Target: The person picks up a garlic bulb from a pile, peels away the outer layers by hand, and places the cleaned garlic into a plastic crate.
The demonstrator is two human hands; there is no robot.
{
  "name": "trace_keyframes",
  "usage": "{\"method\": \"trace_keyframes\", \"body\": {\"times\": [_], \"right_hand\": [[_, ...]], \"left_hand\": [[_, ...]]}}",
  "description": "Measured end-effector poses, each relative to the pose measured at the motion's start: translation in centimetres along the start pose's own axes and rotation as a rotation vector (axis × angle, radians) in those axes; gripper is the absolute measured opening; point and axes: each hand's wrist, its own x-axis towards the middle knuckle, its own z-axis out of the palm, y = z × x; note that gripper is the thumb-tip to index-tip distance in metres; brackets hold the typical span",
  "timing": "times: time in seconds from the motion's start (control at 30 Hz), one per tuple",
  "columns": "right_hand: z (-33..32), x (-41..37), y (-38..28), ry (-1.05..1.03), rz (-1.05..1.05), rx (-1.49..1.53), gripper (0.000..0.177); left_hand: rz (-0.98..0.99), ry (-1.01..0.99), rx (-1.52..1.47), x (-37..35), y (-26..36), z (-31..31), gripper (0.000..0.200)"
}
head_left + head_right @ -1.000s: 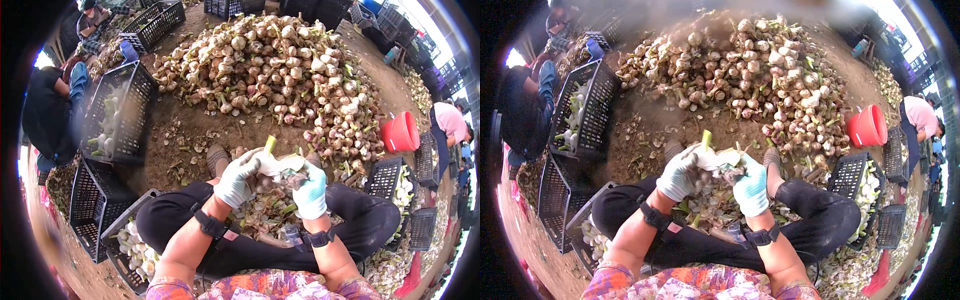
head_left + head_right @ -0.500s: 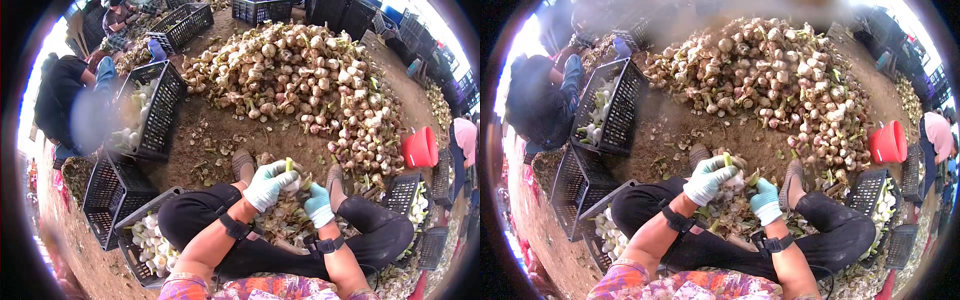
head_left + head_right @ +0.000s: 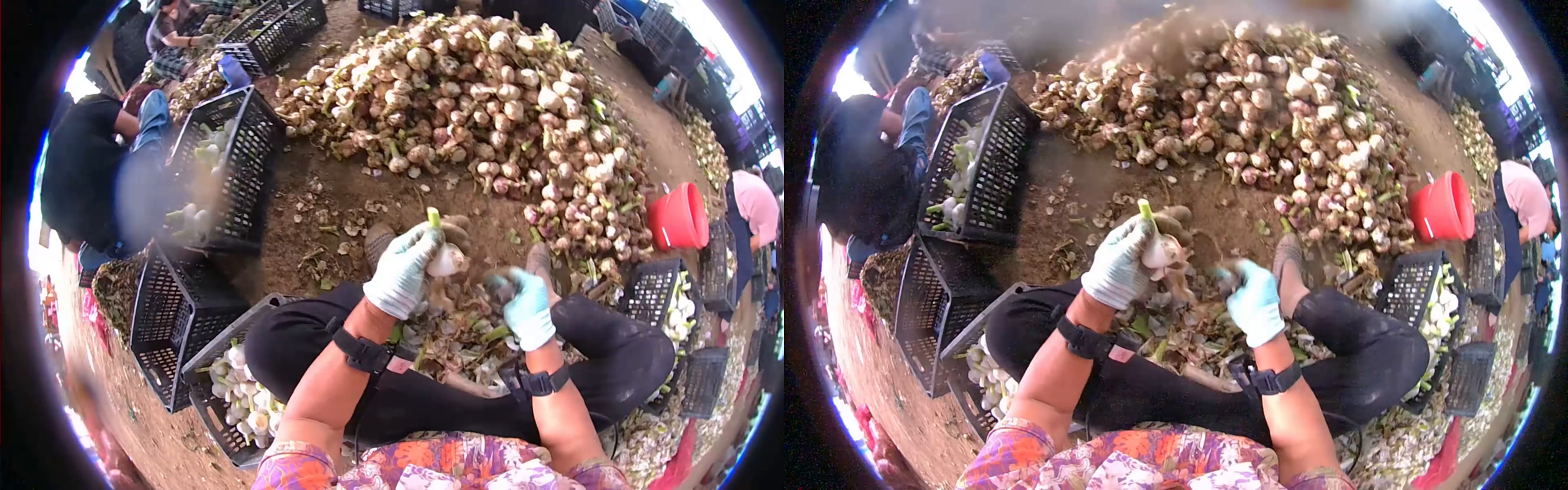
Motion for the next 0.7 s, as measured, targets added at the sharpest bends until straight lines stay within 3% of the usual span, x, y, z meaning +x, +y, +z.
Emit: {"method": "trace_keyframes", "body": {"times": [0.07, 0.13, 0.17, 0.2, 0.27, 0.3, 0.37, 0.5, 0.6, 0.63, 0.7], "right_hand": [[-0.8, 1.0, -2.2, 0.068, -0.229, 0.159, 0.020], [-0.6, 1.1, -4.2, -0.024, -0.090, 0.423, 0.025], [-0.4, 2.0, -4.0, -0.119, 0.450, 1.108, 0.029], [-0.1, 1.9, -3.8, -0.279, 0.474, 1.531, 0.025], [1.4, 1.9, -3.2, -0.073, -0.026, 0.419, 0.018], [1.0, 1.9, -3.5, -0.072, -0.022, 0.418, 0.018], [0.2, 1.9, -4.7, -0.032, -0.177, 0.044, 0.018], [0.9, 1.7, -3.2, 0.009, -0.188, 0.095, 0.022], [1.4, 1.5, -2.8, 0.021, -0.110, 0.182, 0.021], [1.5, 1.5, -2.6, 0.022, -0.107, 0.187, 0.021], [1.9, 1.5, -1.8, 0.025, -0.047, 0.227, 0.023]], "left_hand": [[-0.033, 0.025, 0.018, 0.2, -0.5, -0.4, 0.035], [-0.023, 0.026, 0.075, 0.4, -1.1, -0.4, 0.036], [-0.029, 0.024, 0.075, 0.5, -1.4, -0.5, 0.036], [-0.026, 0.004, 0.166, 0.5, -1.6, -0.6, 0.038], [-0.027, -0.020, 0.256, 0.4, -1.7, -0.3, 0.040], [-0.028, -0.024, 0.250, 0.2, -1.4, 0.1, 0.041], [-0.039, -0.048, 0.283, 0.1, -1.3, -0.1, 0.045], [-0.015, -0.066, 0.340, 0.4, -1.7, 0.1, 0.045], [-0.084, 0.092, 0.536, 0.2, -1.9, 0.1, 0.033], [0.088, 0.167, 0.564, 0.2, -2.0, 1.0, 0.028], [0.073, 0.141, 0.484, -0.1, -2.0, 0.4, 0.026]]}}
